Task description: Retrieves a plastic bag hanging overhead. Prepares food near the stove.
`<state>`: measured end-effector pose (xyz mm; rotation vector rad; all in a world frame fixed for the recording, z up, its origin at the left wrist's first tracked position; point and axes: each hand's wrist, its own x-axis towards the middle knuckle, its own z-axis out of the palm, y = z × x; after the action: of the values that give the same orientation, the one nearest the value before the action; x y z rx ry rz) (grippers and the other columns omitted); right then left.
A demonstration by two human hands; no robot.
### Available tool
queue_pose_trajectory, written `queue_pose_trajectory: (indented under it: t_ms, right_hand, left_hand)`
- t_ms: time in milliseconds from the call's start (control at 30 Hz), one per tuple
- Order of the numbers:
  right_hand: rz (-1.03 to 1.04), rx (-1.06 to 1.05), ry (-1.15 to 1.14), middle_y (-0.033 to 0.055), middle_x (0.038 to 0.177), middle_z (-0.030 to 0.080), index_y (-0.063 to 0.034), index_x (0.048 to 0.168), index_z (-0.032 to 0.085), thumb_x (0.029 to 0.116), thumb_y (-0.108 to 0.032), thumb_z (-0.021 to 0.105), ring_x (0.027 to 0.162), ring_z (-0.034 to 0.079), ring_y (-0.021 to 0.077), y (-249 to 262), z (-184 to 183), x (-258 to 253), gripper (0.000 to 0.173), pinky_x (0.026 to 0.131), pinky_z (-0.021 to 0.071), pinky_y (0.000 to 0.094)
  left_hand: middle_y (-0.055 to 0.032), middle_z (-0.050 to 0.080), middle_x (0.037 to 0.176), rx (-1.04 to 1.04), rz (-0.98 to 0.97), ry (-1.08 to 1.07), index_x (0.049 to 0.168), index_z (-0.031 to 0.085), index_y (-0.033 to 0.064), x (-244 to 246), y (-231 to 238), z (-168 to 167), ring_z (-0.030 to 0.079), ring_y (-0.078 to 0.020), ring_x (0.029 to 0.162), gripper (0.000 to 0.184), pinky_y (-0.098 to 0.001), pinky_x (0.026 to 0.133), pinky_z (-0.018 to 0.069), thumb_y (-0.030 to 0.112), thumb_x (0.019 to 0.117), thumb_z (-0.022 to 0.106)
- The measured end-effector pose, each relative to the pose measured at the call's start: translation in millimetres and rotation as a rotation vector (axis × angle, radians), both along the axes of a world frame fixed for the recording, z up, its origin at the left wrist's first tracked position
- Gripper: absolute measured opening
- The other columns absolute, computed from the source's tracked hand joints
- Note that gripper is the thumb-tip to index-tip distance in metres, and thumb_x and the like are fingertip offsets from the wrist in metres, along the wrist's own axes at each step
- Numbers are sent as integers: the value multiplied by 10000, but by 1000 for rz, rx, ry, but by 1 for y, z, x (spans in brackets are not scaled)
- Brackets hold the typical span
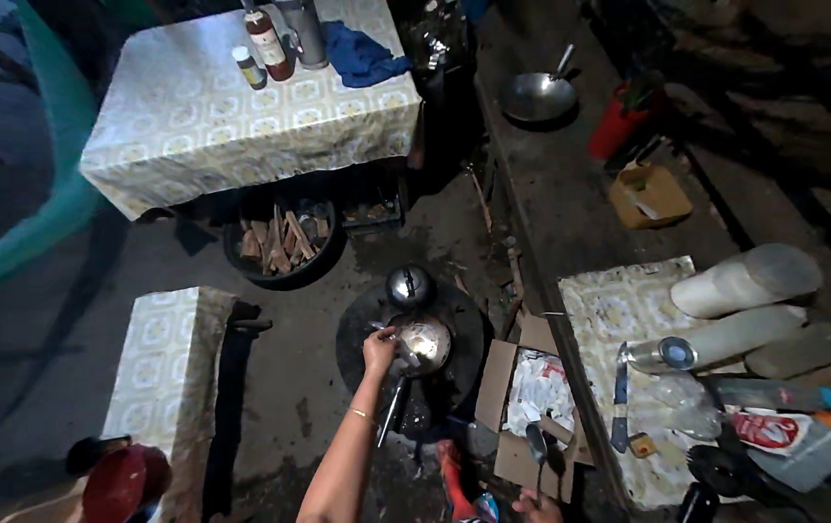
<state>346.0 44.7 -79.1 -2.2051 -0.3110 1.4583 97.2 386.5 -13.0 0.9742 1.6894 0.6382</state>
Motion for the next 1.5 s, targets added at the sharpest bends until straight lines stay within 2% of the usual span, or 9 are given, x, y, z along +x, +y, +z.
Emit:
queue_pose_trajectory:
  t_ms: [267,433,533,667,833,900,1133,1367,1500]
  right_hand:
    - [-28,-13,0,190,1012,685,91,1323,556,1062,-62,498,687,552,145,-2,-4,2,308,647,472,340]
    - [-18,1,30,194,1020,680,96,1334,551,1068,-66,497,689,569,144,1,4,0,316,650,494,334]
    - [-22,-12,29,204,1045,683,90,1351,546,1079,-89,485,706,570,158,-3,1,5,331,657,485,348]
    - [-33,-19,21,189,1012,677,81,1329,563,1068,-78,510,676,530,149,-7,-4,14,310,621,451,340]
    - [-38,-14,14,160,973,683,67,1295,581,1075,-106,517,650,510,125,-1,-7,18,286,608,434,322]
    - [-25,-14,24,181,1016,700,65,1320,581,1074,-109,522,687,553,158,2,-5,20,307,642,463,351]
    - [-5,56,19,147,934,689,61,1278,597,1060,-67,523,591,478,117,6,3,14,263,556,411,315]
    - [-19,111,-13,159,971,690,63,1317,579,1079,-97,503,597,470,111,-49,14,0,297,556,404,306]
    - [-45,74,-40,166,982,687,62,1337,564,1083,-99,496,606,478,113,-111,23,-5,309,561,409,303]
  left_hand:
    - [-198,672,1218,-21,39,29,1289,643,-13,6,3,1,714,-248,889,353,-398,755,614,-12,937,668]
    - [-198,672,1233,-18,-51,126,1300,644,-1,15,18,-3,711,-264,938,354,-418,813,604,21,947,654]
    - [-187,687,1181,15,-33,67,1265,661,-10,26,16,15,707,-240,889,321,-397,779,604,21,946,674]
    - [-193,674,1206,7,3,42,1276,650,-12,26,10,41,707,-236,875,343,-384,753,608,-12,934,677]
    - [-184,686,1168,5,39,60,1269,652,-11,17,7,54,710,-218,848,325,-367,744,611,1,946,679]
    - [-189,687,1153,20,55,56,1262,652,-18,15,4,59,709,-221,841,326,-368,739,612,-2,939,685]
    - [-203,677,1174,96,54,31,1281,639,-30,13,-10,77,703,-218,848,331,-364,769,603,13,953,671]
    - [-200,686,1212,171,-12,54,1282,655,-3,3,-30,66,706,-277,999,332,-441,898,581,57,957,693]
    - [-196,665,1293,205,-176,195,1301,655,11,2,-66,59,653,-319,1175,356,-502,1020,513,66,949,665]
